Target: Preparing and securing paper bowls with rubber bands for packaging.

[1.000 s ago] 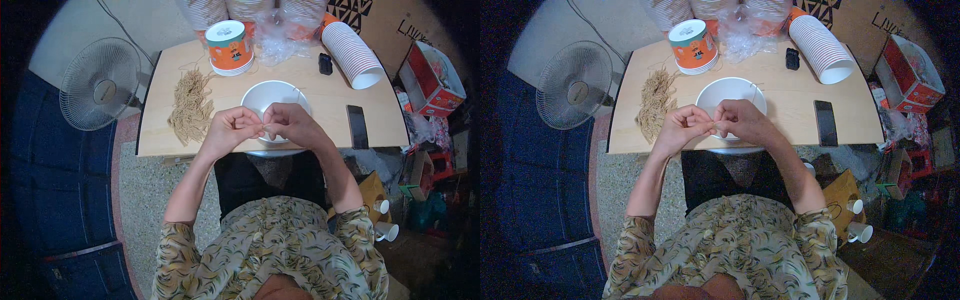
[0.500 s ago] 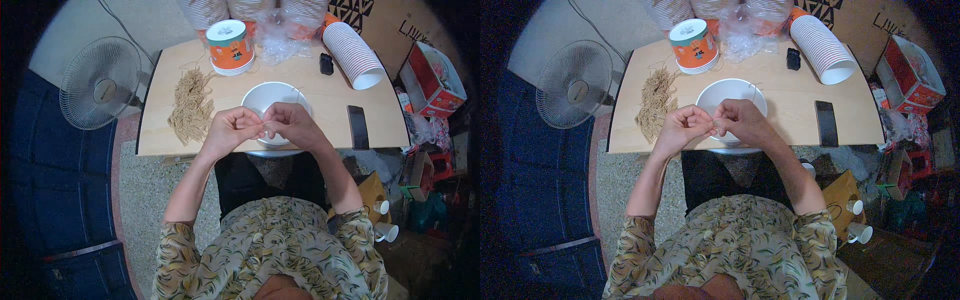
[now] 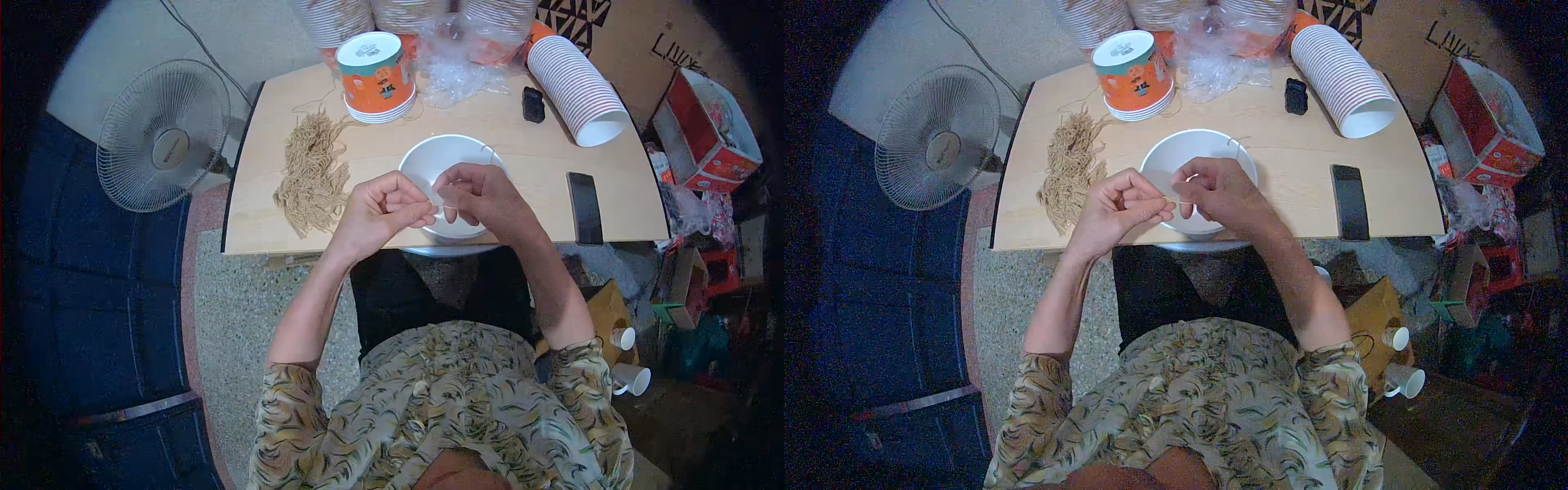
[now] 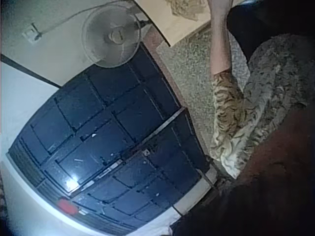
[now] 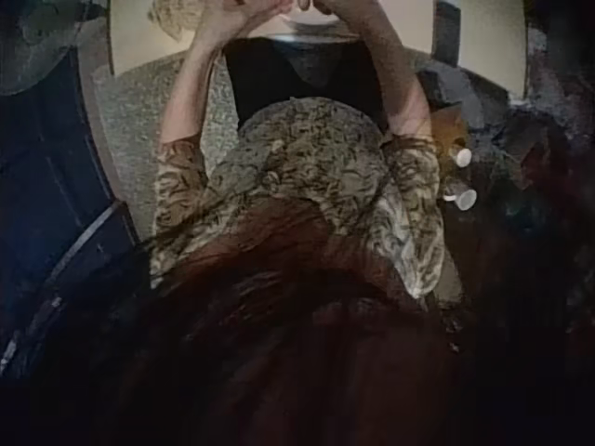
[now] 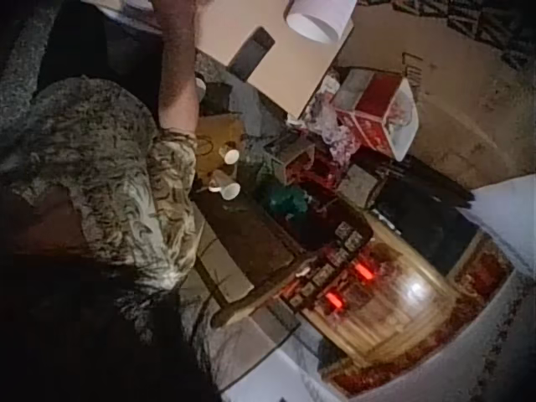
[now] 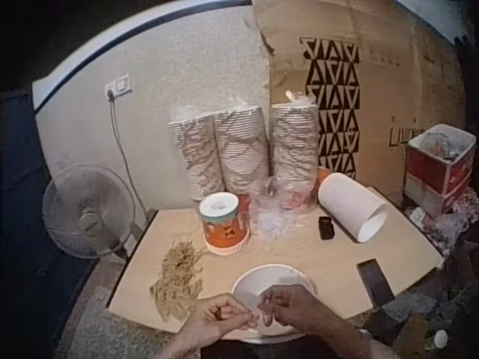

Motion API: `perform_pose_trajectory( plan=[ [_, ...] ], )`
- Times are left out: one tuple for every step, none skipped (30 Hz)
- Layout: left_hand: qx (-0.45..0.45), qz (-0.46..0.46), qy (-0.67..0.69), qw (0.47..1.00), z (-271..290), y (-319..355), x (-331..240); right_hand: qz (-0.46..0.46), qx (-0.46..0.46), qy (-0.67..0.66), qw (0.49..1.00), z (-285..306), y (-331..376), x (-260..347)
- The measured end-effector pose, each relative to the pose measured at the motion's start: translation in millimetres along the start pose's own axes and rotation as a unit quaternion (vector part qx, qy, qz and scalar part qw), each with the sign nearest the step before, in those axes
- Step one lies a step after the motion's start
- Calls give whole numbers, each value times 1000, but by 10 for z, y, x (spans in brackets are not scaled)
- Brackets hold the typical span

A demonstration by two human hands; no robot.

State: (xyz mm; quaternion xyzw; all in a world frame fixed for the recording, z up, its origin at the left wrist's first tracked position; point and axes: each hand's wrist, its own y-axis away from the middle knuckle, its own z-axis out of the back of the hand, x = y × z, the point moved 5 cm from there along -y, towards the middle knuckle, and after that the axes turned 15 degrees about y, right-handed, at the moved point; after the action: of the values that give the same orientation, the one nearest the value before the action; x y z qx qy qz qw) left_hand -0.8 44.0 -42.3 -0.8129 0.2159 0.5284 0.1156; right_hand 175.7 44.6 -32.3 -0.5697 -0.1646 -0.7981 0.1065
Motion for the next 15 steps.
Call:
perform_pose_trajectory(
  plan=[
    [-1, 0, 0, 1000, 9, 4, 3, -9, 7, 14, 1000, -9, 6, 25],
    [5, -2, -7, 1000, -1, -1, 0, -8, 7, 14, 1000, -11, 0, -8],
    [11, -4, -13, 1000, -12, -4, -5, 17, 22, 4, 1000, -35, -18, -49],
    [12, -5, -13, 1000, -18, -7, -12, 41, 38, -6, 998, -53, -22, -58],
    [14, 1, -11, 1000, -21, -10, -13, 41, 38, -7, 998, -55, -19, -50],
    [16, 7, -9, 1000, -26, -10, -14, 37, 36, 3, 999, -56, -14, -42],
    [16, 7, -9, 1000, -37, -4, -19, 32, 34, 12, 999, -56, -11, -39],
    [11, 1, -22, 1000, -50, -1, -26, 32, 33, 12, 999, -56, -18, -56],
    [7, -6, -35, 999, -58, -4, -29, 36, 32, -5, 999, -57, -29, -81],
    [8, -5, -35, 999, -62, -16, -21, 39, 30, -22, 999, -54, -35, -95],
    [6, -8, -38, 999, -59, -16, -22, 40, 31, -22, 998, -62, -33, -92],
    [4, -11, -42, 999, -54, -16, -23, 37, 27, -21, 999, -66, -28, -93],
    [4, -12, -42, 999, -47, -16, -17, 35, 22, -19, 999, -66, -25, -95],
    [11, -18, -40, 999, -48, -19, -15, 35, 23, -19, 999, -59, -30, -102],
    [19, -25, -37, 999, -50, -20, -14, 23, 32, -29, 999, -53, -38, -130]
  ],
)
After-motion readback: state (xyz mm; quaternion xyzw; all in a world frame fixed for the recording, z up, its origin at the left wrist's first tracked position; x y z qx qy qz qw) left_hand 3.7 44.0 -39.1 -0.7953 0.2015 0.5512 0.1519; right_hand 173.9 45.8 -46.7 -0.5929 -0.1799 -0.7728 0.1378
